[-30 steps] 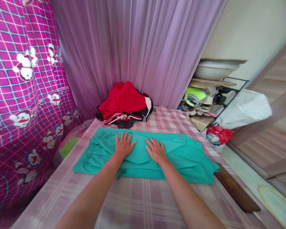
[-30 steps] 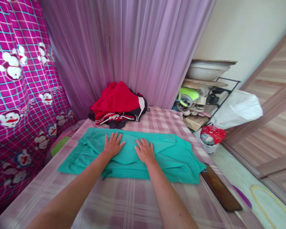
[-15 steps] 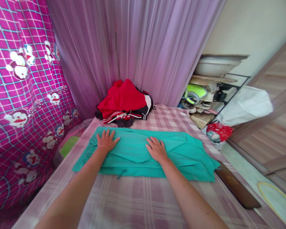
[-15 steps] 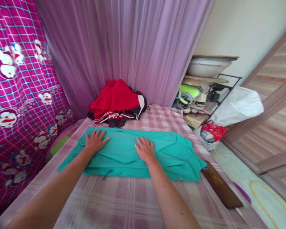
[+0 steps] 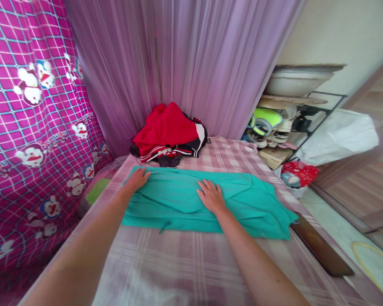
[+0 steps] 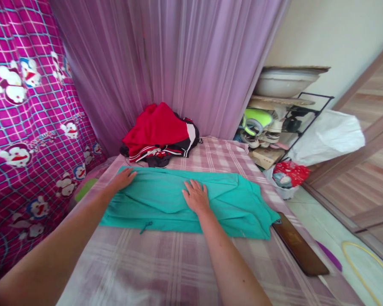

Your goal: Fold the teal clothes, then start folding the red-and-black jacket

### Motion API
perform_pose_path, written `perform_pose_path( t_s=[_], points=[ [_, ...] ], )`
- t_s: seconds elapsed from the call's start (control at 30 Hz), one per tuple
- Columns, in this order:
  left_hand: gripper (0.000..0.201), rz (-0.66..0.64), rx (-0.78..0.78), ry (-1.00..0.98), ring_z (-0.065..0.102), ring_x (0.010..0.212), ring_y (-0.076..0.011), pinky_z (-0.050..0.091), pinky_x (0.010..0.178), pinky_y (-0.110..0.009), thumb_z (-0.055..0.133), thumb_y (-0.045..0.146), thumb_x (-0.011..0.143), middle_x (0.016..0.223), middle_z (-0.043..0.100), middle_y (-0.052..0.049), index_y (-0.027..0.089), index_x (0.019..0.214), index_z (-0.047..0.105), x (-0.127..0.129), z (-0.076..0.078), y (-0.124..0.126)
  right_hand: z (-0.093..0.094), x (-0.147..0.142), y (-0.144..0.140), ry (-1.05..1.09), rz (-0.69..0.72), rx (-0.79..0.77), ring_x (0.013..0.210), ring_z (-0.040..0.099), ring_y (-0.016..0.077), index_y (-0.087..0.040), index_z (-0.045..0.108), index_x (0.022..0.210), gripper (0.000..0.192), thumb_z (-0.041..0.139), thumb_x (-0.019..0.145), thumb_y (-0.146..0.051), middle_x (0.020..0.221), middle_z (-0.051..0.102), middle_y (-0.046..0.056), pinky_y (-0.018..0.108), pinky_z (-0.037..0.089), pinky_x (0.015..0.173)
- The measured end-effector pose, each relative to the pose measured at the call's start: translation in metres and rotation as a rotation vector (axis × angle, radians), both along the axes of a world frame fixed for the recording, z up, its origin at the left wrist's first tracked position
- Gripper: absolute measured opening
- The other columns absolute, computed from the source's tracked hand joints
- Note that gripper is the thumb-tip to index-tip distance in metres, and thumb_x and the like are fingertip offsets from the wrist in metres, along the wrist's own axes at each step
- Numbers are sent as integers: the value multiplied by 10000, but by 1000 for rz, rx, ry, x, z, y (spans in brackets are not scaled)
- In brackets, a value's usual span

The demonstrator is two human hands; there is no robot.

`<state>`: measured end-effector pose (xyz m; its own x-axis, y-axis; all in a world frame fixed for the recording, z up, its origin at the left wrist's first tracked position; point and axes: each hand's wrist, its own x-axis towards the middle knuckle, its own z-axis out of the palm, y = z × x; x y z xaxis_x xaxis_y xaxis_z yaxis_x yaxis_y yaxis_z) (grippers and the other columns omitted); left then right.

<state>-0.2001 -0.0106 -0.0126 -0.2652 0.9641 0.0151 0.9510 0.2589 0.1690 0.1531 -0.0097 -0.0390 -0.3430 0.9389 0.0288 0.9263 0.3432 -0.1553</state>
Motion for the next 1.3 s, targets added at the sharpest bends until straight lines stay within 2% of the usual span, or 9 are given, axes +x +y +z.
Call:
perform_pose_path(
  t_s=[0.17,0.27,0.37,0.57,0.7,0.8,1.03,1.17,1.3],
  points=[
    [414,39,-109,-40,693,1012,-313,508,880,-353,531,464,810,1027,765,-147,158,962,763,-44,30,-7,0,0,-1,4,-1,12,1483,314,251,-275,426,1532,533,280,1048,-444,1613,375,80,525,194,1194],
    [335,26,-145,-96,698,777,-262,505,706,-309,603,503,738,731,734,-78,194,649,698,-52,36,-8,-1,0,-1,2,0,17,1482,317,252,-278,427,1531,534,273,1048,-445,1613,376,77,527,194,1194],
    [279,22,-115,-147,655,670,-214,466,606,-275,643,467,690,606,658,-23,206,591,631,-49,37,-3,0,0,-2,-1,-1,20,1480,319,249,-277,429,1530,533,273,1047,-440,1612,378,75,519,202,1192],
    [286,-17,56,-239,637,726,-176,485,630,-253,579,445,761,774,687,-6,197,880,657,-41,42,7,0,0,-1,-4,-8,10,1481,317,251,-291,427,1531,533,267,1045,-441,1613,378,67,514,208,1188],
    [365,-55,218,-273,644,885,-181,522,758,-274,496,447,844,980,701,-33,188,1074,611,-40,50,10,0,0,-1,-3,-7,12,1476,324,250,-282,434,1527,532,271,1046,-437,1608,387,72,510,208,1188],
    [361,-47,334,-294,644,933,-176,529,815,-283,458,402,877,1070,696,-53,179,1132,580,-39,44,6,0,0,-2,10,-11,22,1475,325,244,-267,426,1532,533,273,1047,-424,1609,385,71,503,207,1192],
    [336,55,175,-201,681,921,-198,536,823,-277,589,283,757,1000,735,-86,142,1054,655,-36,3,-12,-1,-1,-2,7,-23,29,1470,336,245,-251,428,1532,534,278,1045,-413,1607,387,82,493,213,1191],
    [289,84,139,-116,660,1029,-275,518,874,-336,622,408,759,1008,745,-102,192,933,704,-42,7,-14,-1,0,-1,9,-21,30,1466,340,244,-250,437,1526,536,270,1045,-418,1599,401,85,498,215,1188],
    [399,99,9,-1,674,975,-329,509,799,-362,605,595,767,939,749,-120,216,818,718,-44,20,-21,-1,0,-2,19,-12,43,1459,348,245,-254,446,1519,533,270,1045,-422,1594,409,87,498,217,1187]
  ],
)
